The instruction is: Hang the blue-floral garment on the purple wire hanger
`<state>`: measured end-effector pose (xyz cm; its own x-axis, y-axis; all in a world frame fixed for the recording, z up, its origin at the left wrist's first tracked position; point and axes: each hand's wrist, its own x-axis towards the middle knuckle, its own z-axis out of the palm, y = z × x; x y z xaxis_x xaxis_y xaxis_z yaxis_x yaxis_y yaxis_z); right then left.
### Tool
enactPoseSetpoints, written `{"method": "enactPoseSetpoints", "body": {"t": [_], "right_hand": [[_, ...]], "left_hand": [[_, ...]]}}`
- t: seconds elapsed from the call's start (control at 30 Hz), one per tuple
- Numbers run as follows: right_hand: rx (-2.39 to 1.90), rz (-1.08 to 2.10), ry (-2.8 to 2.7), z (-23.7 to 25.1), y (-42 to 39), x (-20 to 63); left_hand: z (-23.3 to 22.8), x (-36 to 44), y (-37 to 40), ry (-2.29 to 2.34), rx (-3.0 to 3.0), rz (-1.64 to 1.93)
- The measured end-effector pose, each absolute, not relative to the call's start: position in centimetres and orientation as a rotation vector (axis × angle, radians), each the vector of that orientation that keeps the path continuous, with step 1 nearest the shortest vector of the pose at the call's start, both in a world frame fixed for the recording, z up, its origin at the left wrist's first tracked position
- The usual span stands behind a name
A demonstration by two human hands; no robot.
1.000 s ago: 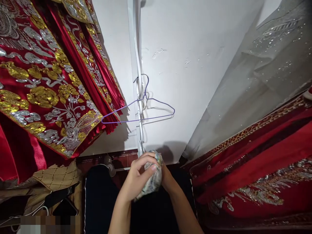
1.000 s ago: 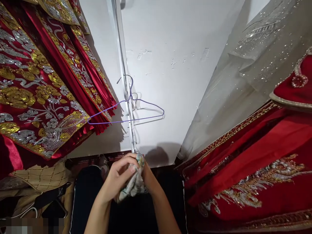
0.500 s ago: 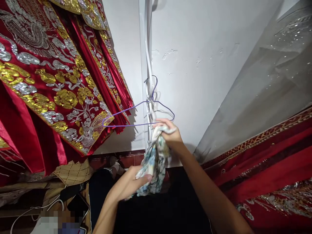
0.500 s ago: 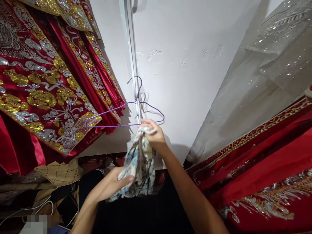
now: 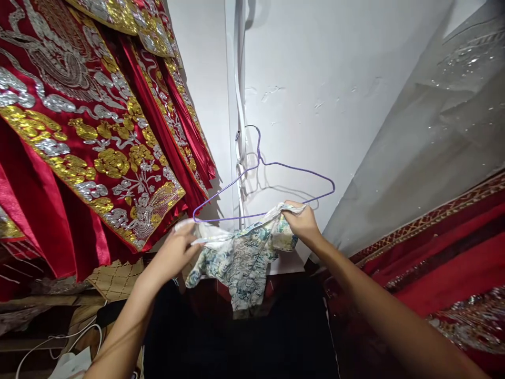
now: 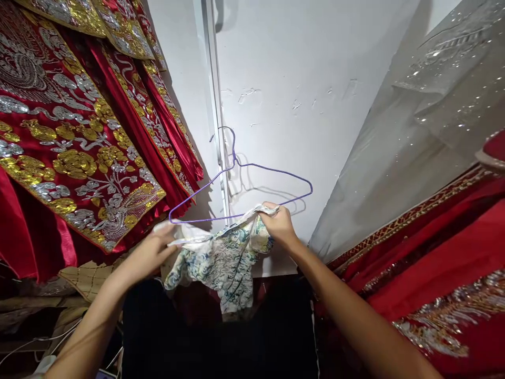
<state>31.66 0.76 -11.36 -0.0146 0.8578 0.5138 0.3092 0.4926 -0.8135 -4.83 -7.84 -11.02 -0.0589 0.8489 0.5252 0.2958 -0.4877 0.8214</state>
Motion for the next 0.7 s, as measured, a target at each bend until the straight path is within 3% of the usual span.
{"method": "enactPoseSetpoints", "body": {"t": [0.07,0.23,0.43,0.6,0.7], "right_hand": [[-1.041,0.543,-1.595,-10.5,0.2,32.3],[-1.019,0.631,-1.566,-10.8,-1.3,31.3],[-0.932,0.787,-1.539,-10.6,-4.1,29.8],[-1.007,0.395,-1.252,-7.9,-2.7,34.3],[-1.208,0.375,-1.403,-5.6,-1.4,38.3]], "left_hand": [[-8.1,-4.1,-7.2,1.192,2.048,1.441],[-3.6,-1.5,-6.3,1.039,2.14,1.459],[-4.1,0.4,-1.9,1.232,2.335,1.412],[-4.4,-0.9,0.0,1.241,2.401,1.245],[-3.5,-2.0,-0.1,1.23,2.491,1.199]]}}
